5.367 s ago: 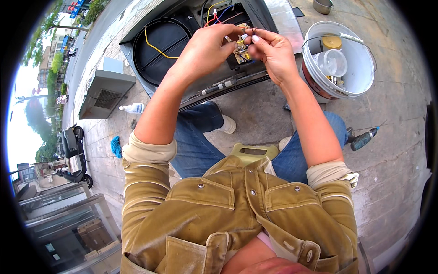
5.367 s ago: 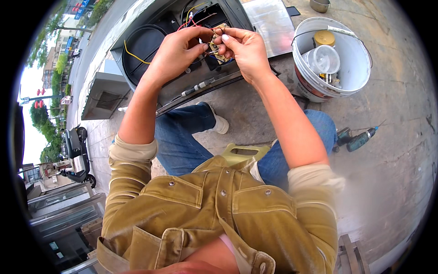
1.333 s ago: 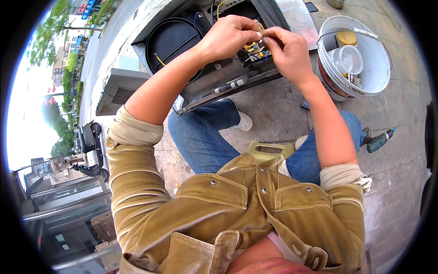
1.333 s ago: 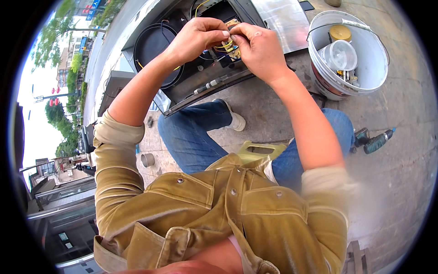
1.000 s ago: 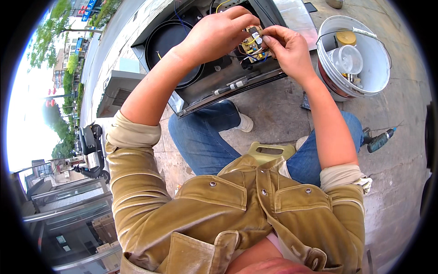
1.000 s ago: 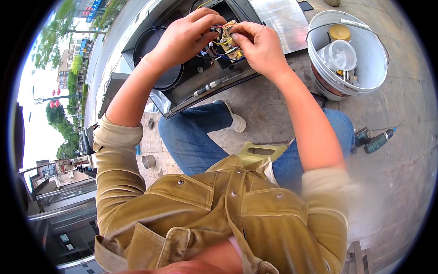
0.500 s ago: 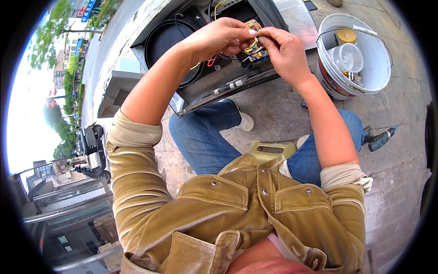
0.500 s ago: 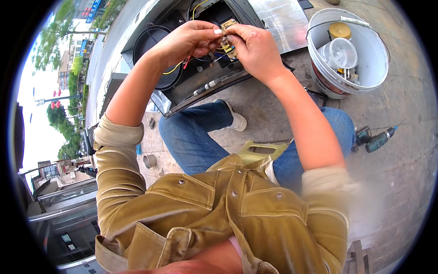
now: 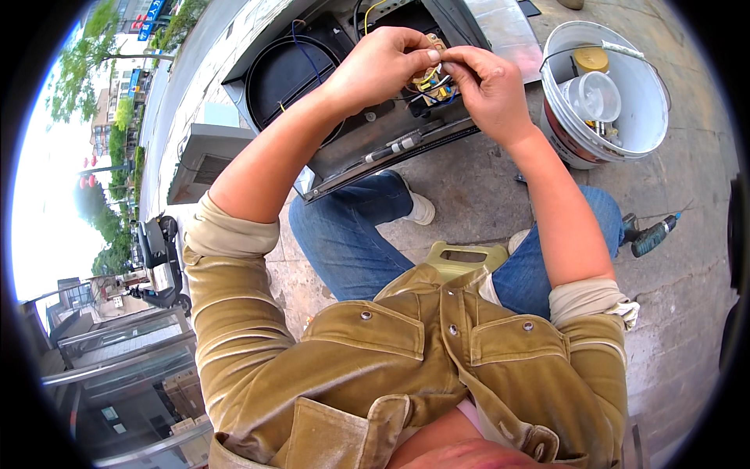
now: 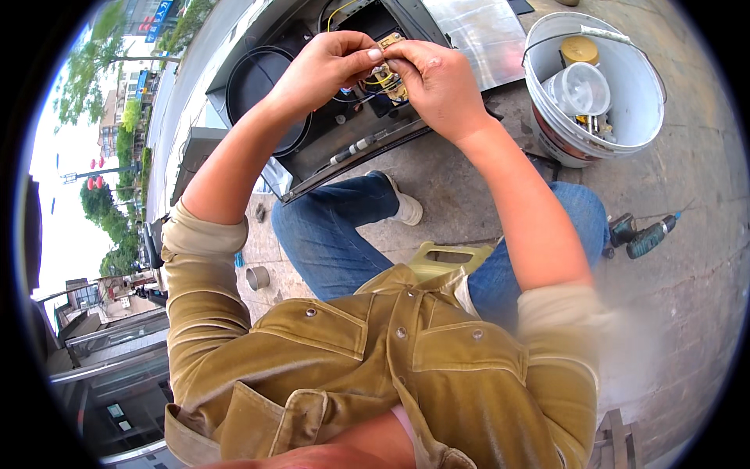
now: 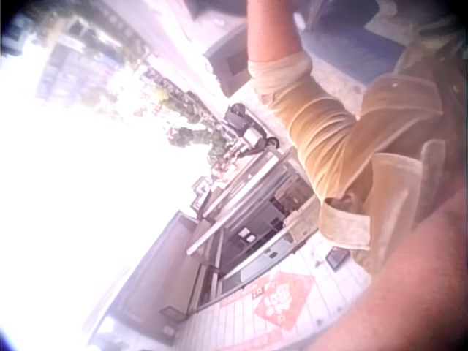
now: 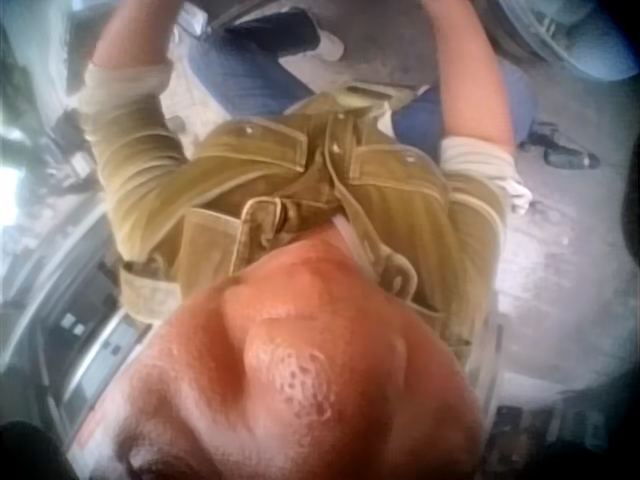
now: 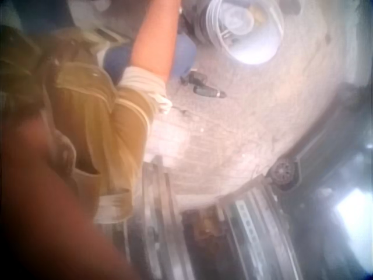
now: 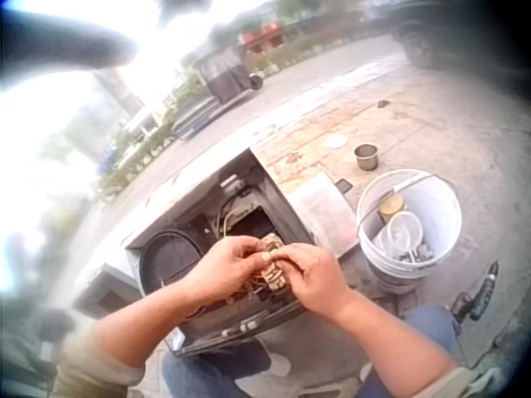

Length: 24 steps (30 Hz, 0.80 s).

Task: The person sits on a yellow stool outdoors and repairs the internal wiring of a metal appliance. They use pliers to strip and twist wires, connect them to a circuit board, and secure the connections with electrical tape. The person works methodically on the exposed components inside the open metal casing.

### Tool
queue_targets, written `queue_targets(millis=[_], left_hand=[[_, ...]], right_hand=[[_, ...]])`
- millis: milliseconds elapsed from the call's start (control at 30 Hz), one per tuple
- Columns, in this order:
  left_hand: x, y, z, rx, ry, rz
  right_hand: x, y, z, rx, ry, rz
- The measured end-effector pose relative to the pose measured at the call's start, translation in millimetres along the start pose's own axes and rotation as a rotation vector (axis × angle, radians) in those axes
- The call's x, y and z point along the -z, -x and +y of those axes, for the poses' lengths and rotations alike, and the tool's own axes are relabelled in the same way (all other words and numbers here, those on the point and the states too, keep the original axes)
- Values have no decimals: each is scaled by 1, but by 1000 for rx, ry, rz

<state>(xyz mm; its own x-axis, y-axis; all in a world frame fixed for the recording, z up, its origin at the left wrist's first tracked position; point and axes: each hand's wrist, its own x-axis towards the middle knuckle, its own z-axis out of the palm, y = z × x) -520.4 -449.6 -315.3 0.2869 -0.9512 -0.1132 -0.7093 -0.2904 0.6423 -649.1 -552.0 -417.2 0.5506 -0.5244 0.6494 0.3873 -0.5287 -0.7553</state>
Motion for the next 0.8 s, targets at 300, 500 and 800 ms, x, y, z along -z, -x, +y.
queue_targets(millis=[300,500,800], left_hand=[[18,4,4,-623,-779,202],[17,3,3,-812,-1030,195],[15,2,16,262,279,-136]], right_hand=[[0,0,0,-222,-204,-27],[-2,1,2,-217,-233,-39],[-1,0,-4,-25,-33,-18]])
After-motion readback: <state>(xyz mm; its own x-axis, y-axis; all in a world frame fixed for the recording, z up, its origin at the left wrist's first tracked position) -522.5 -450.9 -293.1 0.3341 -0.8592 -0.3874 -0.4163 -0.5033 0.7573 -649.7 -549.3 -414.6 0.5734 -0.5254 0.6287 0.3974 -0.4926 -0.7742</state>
